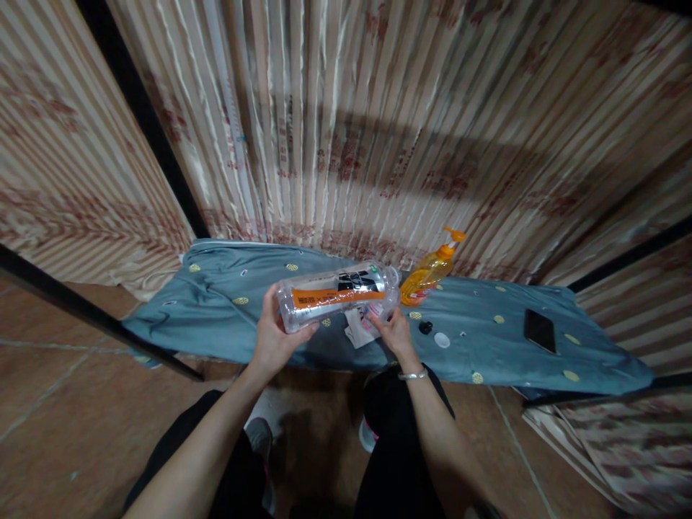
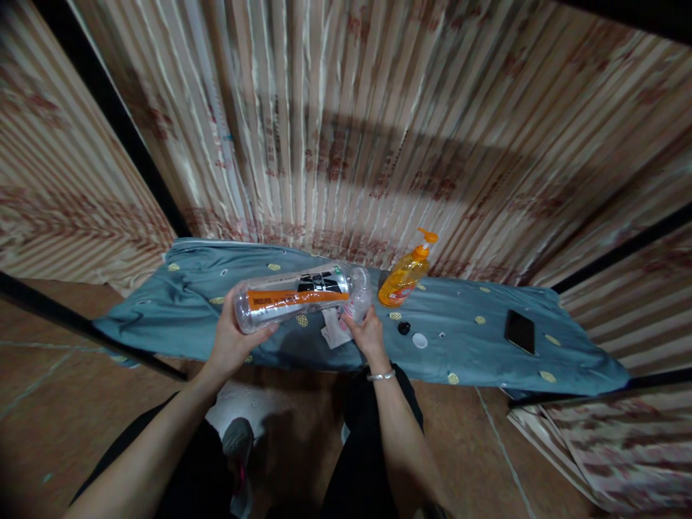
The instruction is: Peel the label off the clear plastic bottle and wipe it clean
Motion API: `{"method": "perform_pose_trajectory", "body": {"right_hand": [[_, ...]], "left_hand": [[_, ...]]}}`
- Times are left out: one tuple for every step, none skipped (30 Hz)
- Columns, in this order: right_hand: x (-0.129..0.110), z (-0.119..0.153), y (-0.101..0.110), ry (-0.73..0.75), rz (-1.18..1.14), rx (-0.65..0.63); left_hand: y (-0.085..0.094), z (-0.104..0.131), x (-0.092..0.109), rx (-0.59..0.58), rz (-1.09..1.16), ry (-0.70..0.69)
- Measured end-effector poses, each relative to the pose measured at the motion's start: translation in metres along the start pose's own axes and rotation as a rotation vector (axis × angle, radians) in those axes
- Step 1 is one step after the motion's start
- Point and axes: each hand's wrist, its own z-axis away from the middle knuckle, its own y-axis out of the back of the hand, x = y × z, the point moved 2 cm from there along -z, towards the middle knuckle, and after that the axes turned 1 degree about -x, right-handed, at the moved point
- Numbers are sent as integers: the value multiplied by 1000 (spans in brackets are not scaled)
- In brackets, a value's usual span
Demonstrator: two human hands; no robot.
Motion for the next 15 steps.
{"method": "perform_pose_trajectory", "body": {"right_hand": [[0,0,0,8,0,0],[0,0,0,18,0,0],[0,0,0,24,0,3],[0,0,0,25,0,5],[0,0,0,23,-1,4],[0,0,0,17,-2,3],[-1,1,1,10,-4,0],[-1,1,1,5,-6,-2],[-2,1,1,1,-7,0],[-2,1,1,0,-6,2],[-2,1,1,2,-3,3],[-2,1,1,3,-1,4],[-2,2,1,3,2,3],[-3,2,1,2,4,0],[-3,2,2,3,5,-3]], "left_hand": [[0,0,0,-6,-9,1],[1,0,0,-12,-20,1],[1,1,-1,-19,-31,1],[1,1,-1,-24,-43,1],[1,1,-1,-26,-51,1],[1,1,-1,-27,-56,0],[1,1,-2,-26,-56,-2],[1,1,-2,-22,-53,-6],[1,1,-2,-19,-48,-11],[1,1,-2,-17,-44,-16],[1,1,-2,-16,-41,-19],[1,1,-2,-18,-40,-20],[1,0,-2,-21,-40,-18],[1,0,-2,-25,-40,-15],[1,0,-2,-28,-37,-11]]}}
